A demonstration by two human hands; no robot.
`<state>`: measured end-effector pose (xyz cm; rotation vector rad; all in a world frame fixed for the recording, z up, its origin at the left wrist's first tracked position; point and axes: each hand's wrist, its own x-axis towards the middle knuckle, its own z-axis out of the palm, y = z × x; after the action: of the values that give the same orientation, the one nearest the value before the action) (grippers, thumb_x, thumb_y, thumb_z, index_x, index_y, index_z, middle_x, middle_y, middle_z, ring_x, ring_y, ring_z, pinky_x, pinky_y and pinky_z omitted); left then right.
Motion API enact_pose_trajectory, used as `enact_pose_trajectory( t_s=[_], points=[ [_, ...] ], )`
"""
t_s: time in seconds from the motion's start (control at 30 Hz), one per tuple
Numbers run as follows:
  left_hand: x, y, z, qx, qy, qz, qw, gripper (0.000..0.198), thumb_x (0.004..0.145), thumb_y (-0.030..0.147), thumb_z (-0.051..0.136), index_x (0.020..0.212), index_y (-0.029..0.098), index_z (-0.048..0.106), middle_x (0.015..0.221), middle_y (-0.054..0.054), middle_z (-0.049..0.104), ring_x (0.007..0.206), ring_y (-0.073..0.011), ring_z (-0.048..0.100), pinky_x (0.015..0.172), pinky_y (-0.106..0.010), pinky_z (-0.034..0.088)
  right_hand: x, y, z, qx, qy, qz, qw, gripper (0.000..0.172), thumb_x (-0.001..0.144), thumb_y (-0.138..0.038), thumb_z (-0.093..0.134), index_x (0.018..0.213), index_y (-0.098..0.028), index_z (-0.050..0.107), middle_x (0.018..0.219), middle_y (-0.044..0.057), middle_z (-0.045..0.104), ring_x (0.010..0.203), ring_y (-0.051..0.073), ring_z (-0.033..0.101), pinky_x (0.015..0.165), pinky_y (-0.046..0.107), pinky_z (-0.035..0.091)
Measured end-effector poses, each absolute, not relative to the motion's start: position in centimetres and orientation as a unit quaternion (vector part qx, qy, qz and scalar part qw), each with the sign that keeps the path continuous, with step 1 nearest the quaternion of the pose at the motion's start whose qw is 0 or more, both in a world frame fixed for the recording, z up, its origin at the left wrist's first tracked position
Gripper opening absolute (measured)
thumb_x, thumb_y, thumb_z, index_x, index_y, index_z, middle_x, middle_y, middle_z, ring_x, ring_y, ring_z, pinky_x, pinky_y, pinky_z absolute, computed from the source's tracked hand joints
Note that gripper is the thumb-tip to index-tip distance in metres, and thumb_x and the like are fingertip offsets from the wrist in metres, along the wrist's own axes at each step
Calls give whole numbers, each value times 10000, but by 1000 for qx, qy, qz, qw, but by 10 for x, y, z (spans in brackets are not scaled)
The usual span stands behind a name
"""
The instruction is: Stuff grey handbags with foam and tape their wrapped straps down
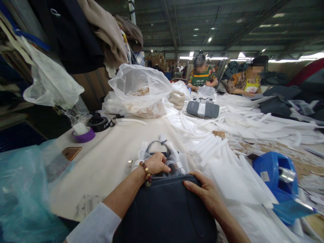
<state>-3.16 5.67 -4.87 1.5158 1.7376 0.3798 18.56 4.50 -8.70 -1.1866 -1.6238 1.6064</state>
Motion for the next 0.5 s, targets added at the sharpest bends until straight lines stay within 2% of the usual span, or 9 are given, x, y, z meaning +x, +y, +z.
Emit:
enact_pose_trajectory(
  t_s=[0.13, 0.23, 0.37, 0.5],
  points=[
    [-27, 54, -40, 618, 688, 122, 359, 172, 736, 214, 659, 641, 142, 535, 583, 54, 490, 569, -110, 488, 549, -236, 380, 186, 45, -85, -445, -611, 590, 283, 357, 681, -515, 672, 833, -201, 599, 700, -36, 577, 657, 158, 539, 568, 233, 415],
    [-23, 48, -32, 634, 693, 113, 324, 125, 675, 209, 665, 709, 147, 563, 648, 24, 530, 667, -159, 533, 567, -252, 354, 186, 44, -85, -440, -614, 591, 284, 352, 687, -514, 666, 835, -200, 605, 703, -31, 580, 662, 162, 545, 569, 235, 420],
    [-19, 42, -26, 644, 695, 107, 303, 314, 602, 252, 700, 866, 141, 572, 822, -37, 602, 818, -227, 564, 607, -264, 356, 187, 41, -86, -442, -611, 592, 285, 358, 682, -523, 666, 829, -201, 611, 698, -25, 571, 662, 164, 537, 568, 239, 423],
    [-19, 41, -28, 640, 692, 117, 313, 258, 635, 251, 661, 844, 147, 550, 786, -25, 605, 768, -203, 569, 578, -252, 348, 188, 40, -86, -448, -611, 589, 281, 384, 679, -534, 662, 865, -201, 617, 722, -20, 575, 695, 171, 537, 593, 242, 430]
  ],
)
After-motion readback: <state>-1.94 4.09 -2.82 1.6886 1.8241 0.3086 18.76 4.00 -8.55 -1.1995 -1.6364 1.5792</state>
